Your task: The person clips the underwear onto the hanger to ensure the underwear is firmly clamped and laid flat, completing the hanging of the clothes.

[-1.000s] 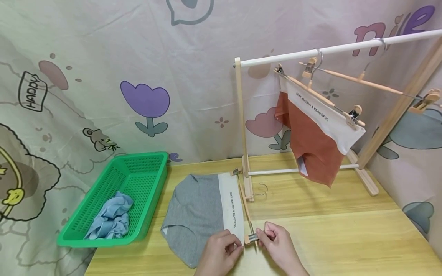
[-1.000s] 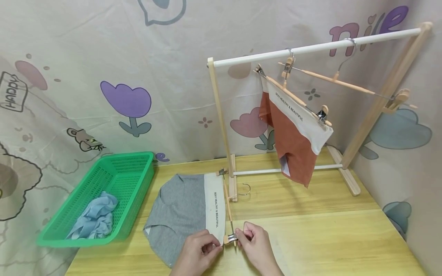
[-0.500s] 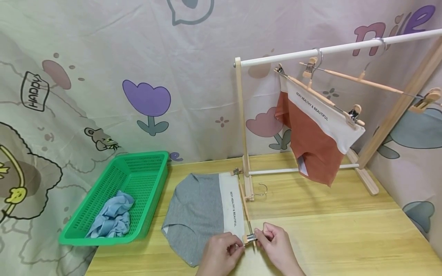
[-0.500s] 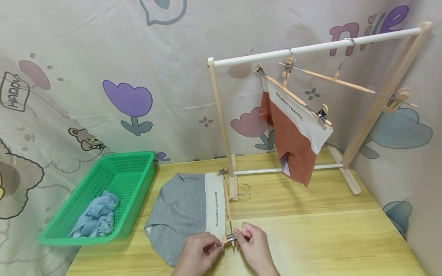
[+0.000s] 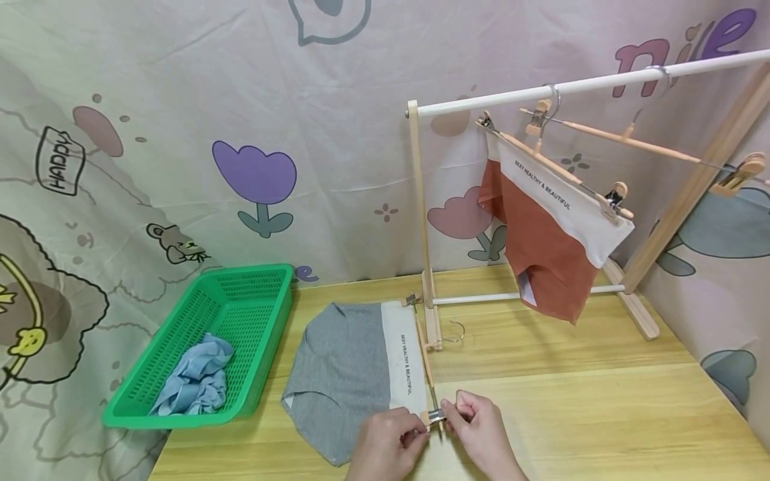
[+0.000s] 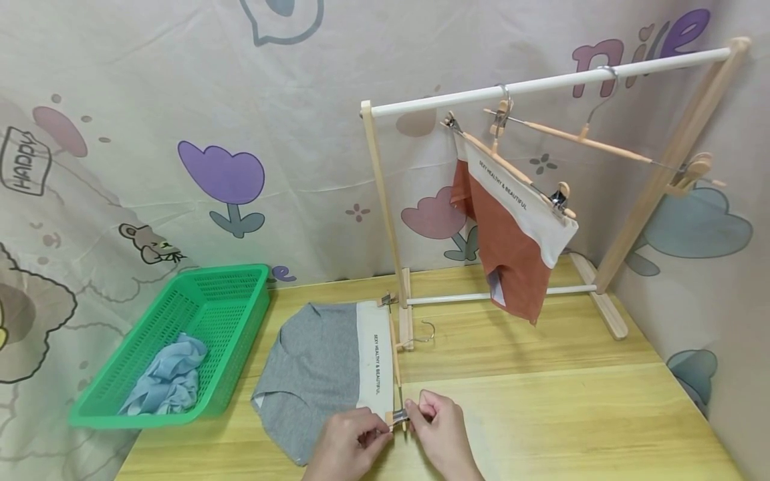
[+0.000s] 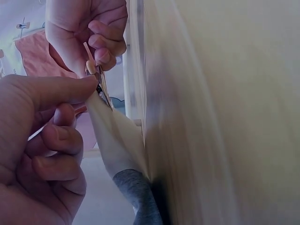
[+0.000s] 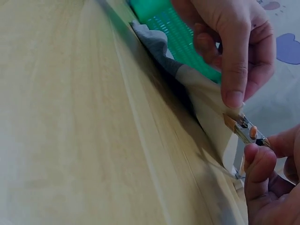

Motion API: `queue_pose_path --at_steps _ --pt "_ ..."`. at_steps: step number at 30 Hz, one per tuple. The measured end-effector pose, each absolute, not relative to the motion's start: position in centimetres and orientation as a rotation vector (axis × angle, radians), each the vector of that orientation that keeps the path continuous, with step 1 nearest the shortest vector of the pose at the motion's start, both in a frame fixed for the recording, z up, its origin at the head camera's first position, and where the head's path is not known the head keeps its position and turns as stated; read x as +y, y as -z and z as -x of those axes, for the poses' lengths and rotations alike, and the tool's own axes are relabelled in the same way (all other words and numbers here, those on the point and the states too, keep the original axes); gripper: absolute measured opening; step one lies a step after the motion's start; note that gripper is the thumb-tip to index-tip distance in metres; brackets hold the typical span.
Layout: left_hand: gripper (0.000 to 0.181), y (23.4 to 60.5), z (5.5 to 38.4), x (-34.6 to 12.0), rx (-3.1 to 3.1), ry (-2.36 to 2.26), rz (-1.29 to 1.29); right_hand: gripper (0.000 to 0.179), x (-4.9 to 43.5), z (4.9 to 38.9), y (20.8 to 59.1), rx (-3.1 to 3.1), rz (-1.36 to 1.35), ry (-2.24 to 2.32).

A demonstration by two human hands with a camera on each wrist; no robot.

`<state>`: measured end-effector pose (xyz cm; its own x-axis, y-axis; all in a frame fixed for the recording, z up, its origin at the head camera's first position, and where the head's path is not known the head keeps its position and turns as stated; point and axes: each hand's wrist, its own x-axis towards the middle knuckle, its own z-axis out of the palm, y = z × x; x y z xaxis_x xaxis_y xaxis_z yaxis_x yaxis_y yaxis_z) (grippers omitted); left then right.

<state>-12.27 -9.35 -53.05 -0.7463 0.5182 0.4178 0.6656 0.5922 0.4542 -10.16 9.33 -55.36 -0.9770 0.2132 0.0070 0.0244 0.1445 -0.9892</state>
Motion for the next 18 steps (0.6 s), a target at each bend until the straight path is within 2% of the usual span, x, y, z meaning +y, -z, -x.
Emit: queue_pose_path --at_steps 18 --pt "0.019 52.68 12.5 -9.89 -2.755 0.885 1.117 0.056 9.87 9.61 56.18 -2.485 0.162 -1.962"
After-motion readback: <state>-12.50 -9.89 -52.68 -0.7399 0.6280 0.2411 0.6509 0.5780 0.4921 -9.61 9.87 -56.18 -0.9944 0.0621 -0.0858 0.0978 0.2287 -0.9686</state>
